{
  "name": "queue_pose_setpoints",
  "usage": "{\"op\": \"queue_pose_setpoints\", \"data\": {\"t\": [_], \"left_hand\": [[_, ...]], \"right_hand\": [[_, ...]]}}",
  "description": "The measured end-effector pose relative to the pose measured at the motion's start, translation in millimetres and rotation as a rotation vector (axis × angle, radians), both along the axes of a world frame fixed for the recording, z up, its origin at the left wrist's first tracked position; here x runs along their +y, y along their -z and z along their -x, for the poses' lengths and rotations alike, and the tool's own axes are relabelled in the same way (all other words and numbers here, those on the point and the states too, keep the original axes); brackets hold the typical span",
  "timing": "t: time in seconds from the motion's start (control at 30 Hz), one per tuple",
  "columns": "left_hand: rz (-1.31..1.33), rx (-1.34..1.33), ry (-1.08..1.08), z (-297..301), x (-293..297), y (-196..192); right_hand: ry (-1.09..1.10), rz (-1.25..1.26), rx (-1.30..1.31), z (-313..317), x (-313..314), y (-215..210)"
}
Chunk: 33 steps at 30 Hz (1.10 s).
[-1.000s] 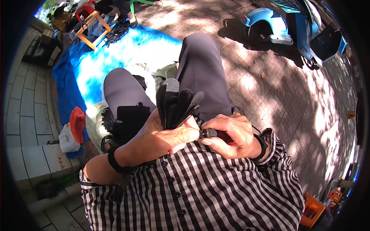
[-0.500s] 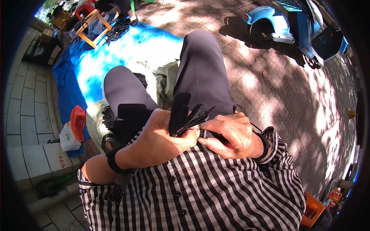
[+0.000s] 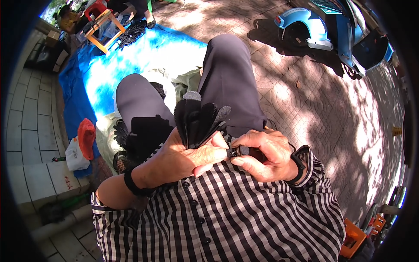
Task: Manually attaching small components to black fabric shoe straps.
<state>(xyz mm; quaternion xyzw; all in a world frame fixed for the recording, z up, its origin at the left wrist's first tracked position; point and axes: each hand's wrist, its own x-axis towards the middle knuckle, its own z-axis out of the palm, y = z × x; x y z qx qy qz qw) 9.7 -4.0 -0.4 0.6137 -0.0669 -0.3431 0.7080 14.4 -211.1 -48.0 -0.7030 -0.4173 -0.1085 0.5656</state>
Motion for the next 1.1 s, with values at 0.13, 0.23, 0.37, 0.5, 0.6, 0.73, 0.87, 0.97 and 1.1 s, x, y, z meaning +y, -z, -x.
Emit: {"op": "queue_pose_setpoints", "data": {"t": [0.13,0.23,0.37,0.5,0.6,0.73,0.87,0.97,1.1], "left_hand": [[0.017,-0.02,-0.019,1.7,-0.7,0.3],[0.02,-0.039,-0.011,1.9,-0.3,0.7],[-0.054,-0.114,-0.001,2.6,-1.3,-3.0],[-0.106,-0.065,-0.032,4.5,-1.7,-5.5],[-0.145,-0.119,-0.036,7.4,-2.5,-1.9],[-0.151,-0.134,-0.053,10.2,-2.0,-1.0],[-0.172,0.114,-0.016,4.9,-0.9,-13.4],[-0.188,-0.133,0.006,6.1,-2.0,-4.1],[-0.181,-0.325,-0.044,12.5,-6.0,-1.8]], "right_hand": [[0.01,0.001,0.04,2.9,-0.2,-0.4],[0.017,-0.009,0.039,2.8,0.9,0.1],[0.024,-0.071,-0.063,0.1,5.0,-0.4],[0.017,-0.007,-0.053,2.2,3.1,-1.3],[0.062,-0.071,-0.08,3.8,5.3,1.9],[0.033,-0.019,0.029,6.7,2.0,-6.3],[0.009,0.01,0.117,8.3,-0.5,-9.6],[0.017,-0.085,-0.06,5.8,3.8,-0.9],[0.0,-0.006,-0.16,4.7,3.7,-5.3]]}}
